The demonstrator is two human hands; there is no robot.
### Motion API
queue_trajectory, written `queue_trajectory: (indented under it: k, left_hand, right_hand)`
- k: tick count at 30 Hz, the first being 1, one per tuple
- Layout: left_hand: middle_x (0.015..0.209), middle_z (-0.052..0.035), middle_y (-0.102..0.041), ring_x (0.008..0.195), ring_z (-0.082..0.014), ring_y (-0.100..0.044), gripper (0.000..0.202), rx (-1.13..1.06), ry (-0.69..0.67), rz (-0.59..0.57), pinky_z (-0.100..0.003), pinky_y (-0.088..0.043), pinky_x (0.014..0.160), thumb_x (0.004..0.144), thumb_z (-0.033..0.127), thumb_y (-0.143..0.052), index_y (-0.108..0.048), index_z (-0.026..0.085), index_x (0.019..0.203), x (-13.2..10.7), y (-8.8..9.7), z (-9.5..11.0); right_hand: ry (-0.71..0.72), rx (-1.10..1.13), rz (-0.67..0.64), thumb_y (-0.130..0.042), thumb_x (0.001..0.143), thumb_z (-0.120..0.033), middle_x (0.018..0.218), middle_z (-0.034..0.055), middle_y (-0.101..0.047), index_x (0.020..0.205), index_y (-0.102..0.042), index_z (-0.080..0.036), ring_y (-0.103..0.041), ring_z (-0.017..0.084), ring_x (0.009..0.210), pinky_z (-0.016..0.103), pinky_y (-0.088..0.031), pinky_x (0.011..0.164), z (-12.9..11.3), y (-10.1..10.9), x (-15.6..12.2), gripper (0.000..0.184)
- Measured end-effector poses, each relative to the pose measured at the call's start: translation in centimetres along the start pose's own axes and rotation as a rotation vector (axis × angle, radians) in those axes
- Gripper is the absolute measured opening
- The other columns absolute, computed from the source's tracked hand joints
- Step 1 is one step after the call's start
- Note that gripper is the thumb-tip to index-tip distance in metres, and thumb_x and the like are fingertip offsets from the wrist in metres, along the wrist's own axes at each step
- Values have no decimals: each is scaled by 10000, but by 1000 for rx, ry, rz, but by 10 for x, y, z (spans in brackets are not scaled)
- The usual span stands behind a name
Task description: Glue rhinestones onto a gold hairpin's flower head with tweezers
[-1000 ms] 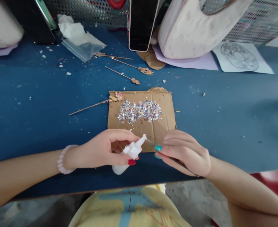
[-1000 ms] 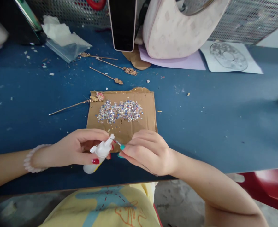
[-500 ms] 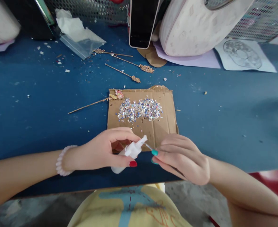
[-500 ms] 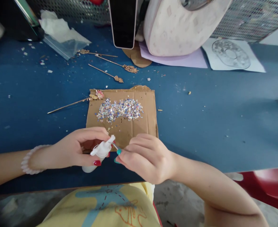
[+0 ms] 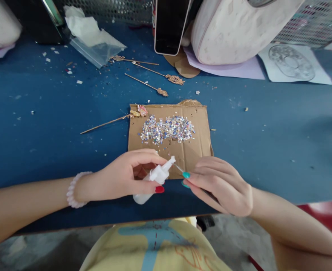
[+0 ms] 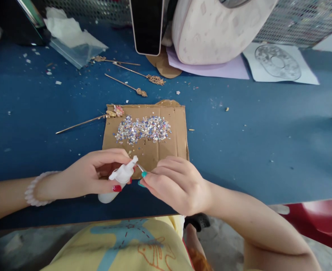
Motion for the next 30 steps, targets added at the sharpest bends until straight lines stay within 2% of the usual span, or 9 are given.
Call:
queue_trajectory:
  k: [6,12,15,21,26,30]
  left_hand:
    - [922,-8,-540,724,-95,-561,271,-16,0,-8,-184,-461,606,775,249,-740,-678,187,1032,1,-1,0]
    - [923,-15,-543,752,-112,-579,267,-59,-7,-11,-202,-497,641,795,258,-728,-681,200,1051,1,0,-3]
    - [924,-16,-546,759,-114,-580,276,-83,-18,-4,-201,-503,644,787,263,-735,-686,206,1053,1,0,-4]
    - [942,-30,-552,750,-115,-573,294,-42,-4,-18,-213,-521,661,810,304,-717,-689,203,1085,1,0,-4]
    - [961,-27,-540,771,-114,-572,320,4,-12,-20,-202,-518,668,835,318,-694,-680,231,1143,1,2,-4]
    - [953,-31,-571,771,-123,-593,337,11,23,-7,-210,-533,678,813,331,-710,-686,216,1129,1,2,-3]
  right_hand:
    - [23,57,-34,-558,913,-105,614,25,-653,869,-590,-143,-625,144,591,291,-554,612,0,-1,0,66]
    - [-13,38,15,-585,882,-76,648,48,-667,853,-587,-129,-617,149,597,296,-551,614,1,-1,-1,60]
    - [-2,78,-7,-561,904,-93,634,42,-663,858,-583,-131,-623,147,598,290,-551,617,1,-2,-2,64]
    - [-24,35,11,-568,904,-96,661,41,-680,863,-580,-140,-611,138,611,284,-543,618,2,-2,-2,62]
    - [20,101,-13,-554,913,-98,608,28,-651,845,-574,-132,-600,137,585,279,-535,604,-1,-6,-1,79]
    - [-37,39,19,-579,883,-73,655,34,-670,859,-574,-142,-601,135,605,276,-544,625,2,-3,-1,73]
Point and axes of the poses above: each hand's wrist, its own x-axis towards the middle knuckle, its own y-axis out of the back of the hand, z = x × y, the point moved 4 cm from there along x, towards the middle knuckle
